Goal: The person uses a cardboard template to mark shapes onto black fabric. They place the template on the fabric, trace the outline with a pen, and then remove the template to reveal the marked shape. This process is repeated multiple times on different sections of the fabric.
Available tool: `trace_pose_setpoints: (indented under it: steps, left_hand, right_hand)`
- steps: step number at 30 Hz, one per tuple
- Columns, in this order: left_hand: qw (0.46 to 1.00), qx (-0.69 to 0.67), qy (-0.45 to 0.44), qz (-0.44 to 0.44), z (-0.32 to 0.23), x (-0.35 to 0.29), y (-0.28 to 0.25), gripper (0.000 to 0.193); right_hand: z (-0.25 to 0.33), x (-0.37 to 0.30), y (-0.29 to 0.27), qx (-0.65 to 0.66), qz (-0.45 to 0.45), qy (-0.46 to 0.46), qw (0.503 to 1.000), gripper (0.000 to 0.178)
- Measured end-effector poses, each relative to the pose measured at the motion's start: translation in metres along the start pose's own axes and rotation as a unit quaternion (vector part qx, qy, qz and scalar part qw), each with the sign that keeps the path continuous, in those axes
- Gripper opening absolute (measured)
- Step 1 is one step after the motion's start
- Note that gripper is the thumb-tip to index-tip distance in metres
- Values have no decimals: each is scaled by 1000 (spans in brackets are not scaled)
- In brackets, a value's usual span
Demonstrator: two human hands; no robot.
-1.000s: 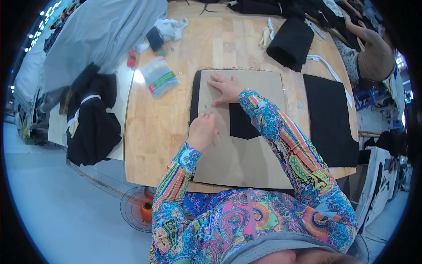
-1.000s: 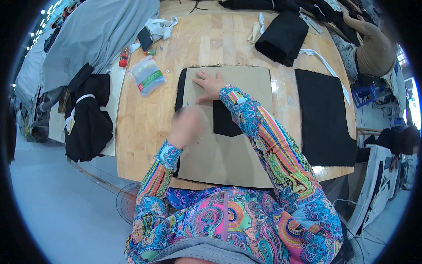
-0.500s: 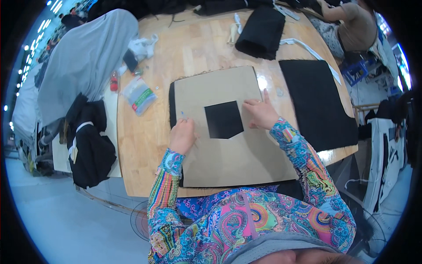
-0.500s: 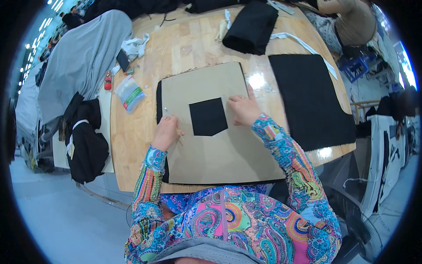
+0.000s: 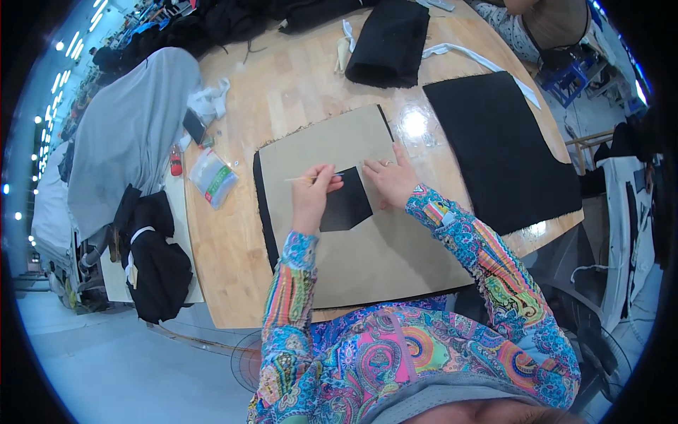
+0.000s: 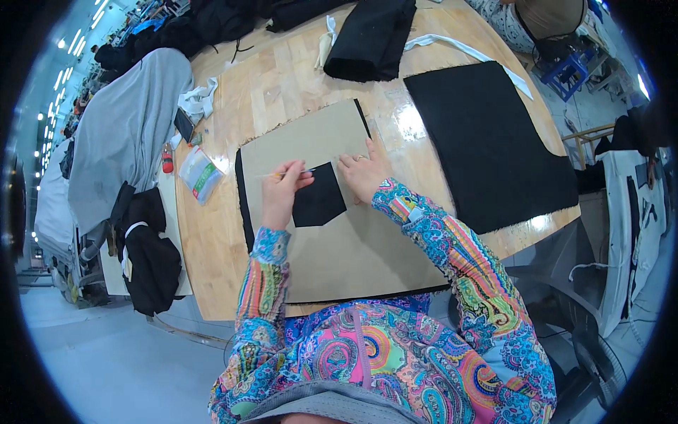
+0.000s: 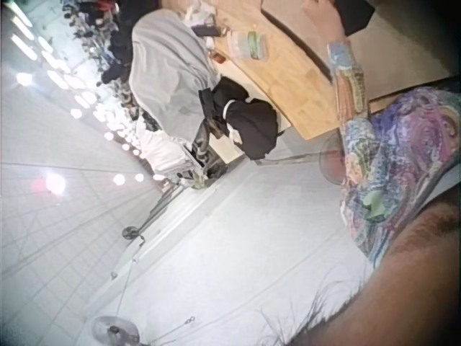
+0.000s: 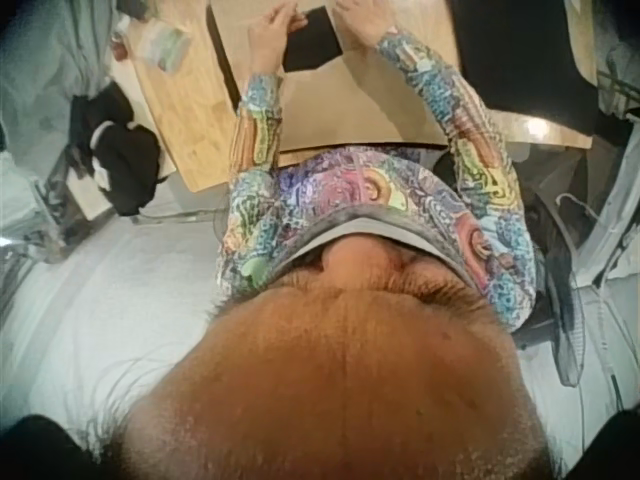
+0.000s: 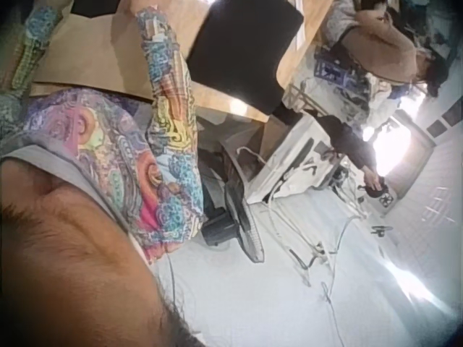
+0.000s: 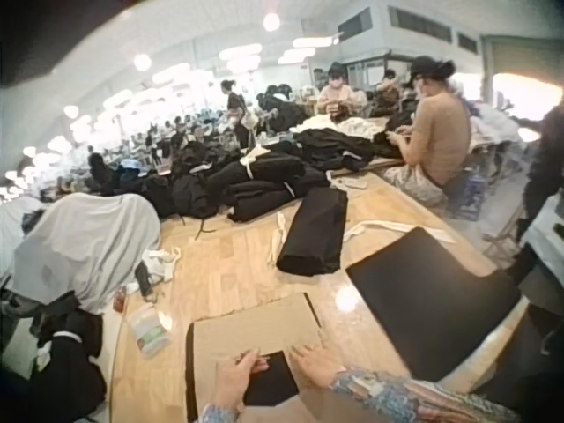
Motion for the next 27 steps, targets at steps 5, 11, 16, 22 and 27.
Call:
trace_pose_setpoints:
  steps: [5, 11, 16, 22, 27]
  left_hand:
    - [998, 53, -16, -36, 20, 15, 22, 20]
    - [959, 262, 77, -79, 27, 20, 28, 19]
    - [951, 291, 74, -78, 29, 22, 27, 17]
    - [930, 341, 117, -76, 27, 21, 31, 20]
    - [926, 339, 130, -101, 33, 19, 28, 18]
  right_hand:
    - [0, 5, 6, 14, 16, -10, 1000, 82]
    - [0, 2, 0, 8, 10, -5, 1000, 75]
    - [0, 2, 9, 0, -35, -10, 999, 55]
    - [0, 3, 17, 4, -75, -9, 997, 37]
    - [2, 4, 14, 6, -64, -11, 998, 37]
Point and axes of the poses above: each hand's wrist, its own x-axis towards the middle knuckle, its own y-axis out of the palm, z = x × y, the point moved 1 cm from there along x, towards the middle knuckle, and after that the axes turned 2 degrees about -z, right-handed, at the moved point
